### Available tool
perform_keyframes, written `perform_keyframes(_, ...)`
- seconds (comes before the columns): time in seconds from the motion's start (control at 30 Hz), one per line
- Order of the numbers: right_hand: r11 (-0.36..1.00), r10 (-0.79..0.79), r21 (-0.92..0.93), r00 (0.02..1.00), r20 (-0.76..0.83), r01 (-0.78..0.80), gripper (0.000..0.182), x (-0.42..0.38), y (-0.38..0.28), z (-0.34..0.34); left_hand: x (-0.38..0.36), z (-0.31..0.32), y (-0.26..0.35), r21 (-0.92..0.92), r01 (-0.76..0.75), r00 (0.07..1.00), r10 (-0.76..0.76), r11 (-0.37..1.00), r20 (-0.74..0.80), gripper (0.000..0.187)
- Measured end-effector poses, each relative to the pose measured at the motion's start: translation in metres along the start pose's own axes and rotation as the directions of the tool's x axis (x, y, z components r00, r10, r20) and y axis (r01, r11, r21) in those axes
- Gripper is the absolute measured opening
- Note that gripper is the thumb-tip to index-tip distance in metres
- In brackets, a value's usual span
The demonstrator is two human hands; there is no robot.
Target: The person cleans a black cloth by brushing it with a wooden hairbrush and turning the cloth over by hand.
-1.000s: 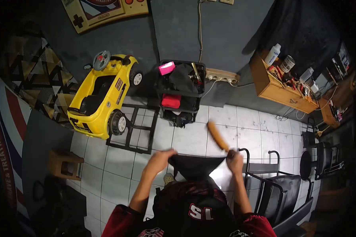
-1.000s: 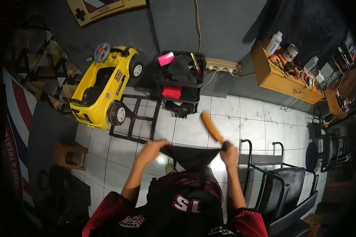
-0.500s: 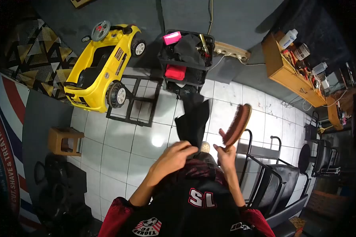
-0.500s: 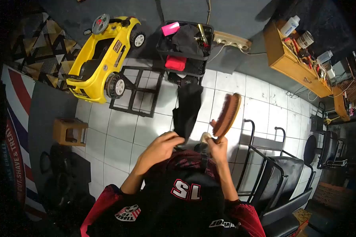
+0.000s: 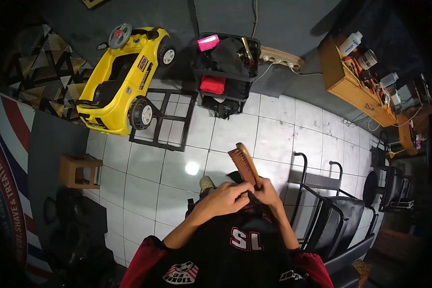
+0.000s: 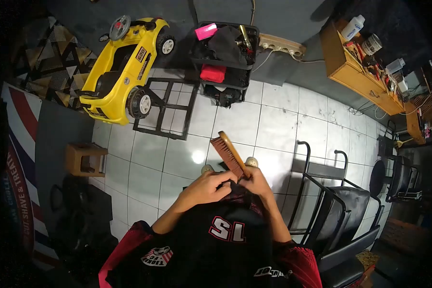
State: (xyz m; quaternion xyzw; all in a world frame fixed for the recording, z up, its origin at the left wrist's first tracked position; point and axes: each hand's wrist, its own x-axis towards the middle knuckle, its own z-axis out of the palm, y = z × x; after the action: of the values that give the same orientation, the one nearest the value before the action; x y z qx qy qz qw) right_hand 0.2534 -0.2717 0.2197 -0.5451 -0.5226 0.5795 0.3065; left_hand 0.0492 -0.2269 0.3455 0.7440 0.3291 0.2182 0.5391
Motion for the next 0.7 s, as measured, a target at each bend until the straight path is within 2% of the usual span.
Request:
perform_keyframes(0.03,0.96,-0.097,-0.27,0.992,-0.083,0.071,0.023,0.0,-0.022,-0.009,-0.002,-0.002,-0.001,0.02,-0.004,0.999,0.005,1.0,-0.048,0.016)
perform_keyframes(0.07,0.979,-0.181,-0.129,0.966,-0.186,0.158,0.024,-0.003,-0.032,-0.012,-0.003,-0.007,-0.002,0.022,-0.002,0.999,0.003,1.0,-0.046,0.016)
perform_keyframes(0.13,0.9,-0.334,-0.372,0.906,-0.259,0.226,0.023,-0.003,-0.032,-0.021,-0.007,-0.019,0.002,0.138,-0.012,0.993,0.028,0.99,-0.115,0.015)
perform_keyframes(0.17,0.917,-0.271,-0.369,0.918,-0.291,0.154,0.021,-0.005,-0.035,-0.023,-0.011,-0.027,0.01,0.115,0.024,0.995,-0.013,0.993,-0.097,0.015)
perform_keyframes(0.2,0.917,-0.269,-0.371,0.917,-0.295,0.15,0.021,-0.007,-0.035,-0.022,-0.015,-0.032,0.014,0.113,0.021,0.996,-0.01,0.993,-0.093,0.015)
perform_keyframes(0.27,0.951,-0.04,-0.308,0.982,-0.183,-0.018,0.011,-0.008,-0.028,-0.02,-0.025,-0.041,0.018,0.096,0.023,0.998,-0.018,0.995,-0.052,0.016)
perform_keyframes(0.3,0.933,0.02,-0.356,0.994,-0.106,-0.056,0.016,-0.007,-0.018,-0.02,-0.029,-0.047,0.021,0.059,0.049,0.998,-0.046,0.997,-0.043,0.019)
perform_keyframes(0.33,0.934,0.017,-0.354,0.994,-0.108,-0.054,0.016,-0.006,-0.009,-0.018,-0.032,-0.053,0.022,0.063,0.047,0.998,-0.045,0.997,-0.042,0.019)
perform_keyframes(0.4,0.934,-0.013,-0.357,1.0,0.02,0.019,0.018,-0.01,0.017,-0.014,-0.036,-0.061,0.022,-0.007,0.134,0.99,-0.134,0.991,-0.052,0.019)
perform_keyframes(0.43,0.928,-0.151,-0.344,0.988,0.007,0.144,0.017,-0.011,0.041,-0.012,-0.038,-0.06,0.011,0.016,0.174,0.983,-0.172,0.985,-0.068,0.021)
perform_keyframes(0.47,0.925,-0.154,-0.349,0.988,0.014,0.149,0.017,-0.013,0.039,-0.012,-0.041,-0.061,-0.003,0.014,0.172,0.982,-0.171,0.985,-0.077,0.021)
perform_keyframes(0.53,0.964,-0.051,-0.266,0.97,-0.236,-0.014,0.015,-0.016,0.022,-0.011,-0.046,-0.064,-0.023,0.106,0.257,0.957,-0.239,0.96,-0.163,0.022)
perform_keyframes(0.57,0.972,0.184,-0.082,0.929,-0.321,-0.221,0.011,-0.014,0.01,-0.013,-0.045,-0.071,-0.024,0.196,0.274,0.948,-0.23,0.942,-0.221,0.018)
perform_keyframes(0.6,0.987,0.141,0.121,0.917,-0.372,-0.103,0.009,-0.006,0.027,-0.019,-0.043,-0.077,-0.032,0.193,0.272,0.947,-0.226,0.943,-0.229,0.018)
perform_keyframes(0.63,0.966,0.11,0.257,0.886,-0.451,0.011,0.008,0.001,0.018,-0.021,-0.041,-0.082,-0.045,0.206,0.246,0.933,-0.174,0.947,-0.315,0.013)
perform_keyframes(0.67,0.916,0.095,0.379,0.844,-0.528,0.135,0.007,0.013,0.006,-0.026,-0.037,-0.085,-0.057,0.222,0.222,0.91,-0.12,0.949,-0.397,0.011)
perform_keyframes(0.7,0.884,0.079,0.427,0.842,-0.534,0.188,0.005,0.023,-0.009,-0.032,-0.031,-0.089,-0.064,0.221,0.222,0.908,-0.119,0.95,-0.401,0.011)
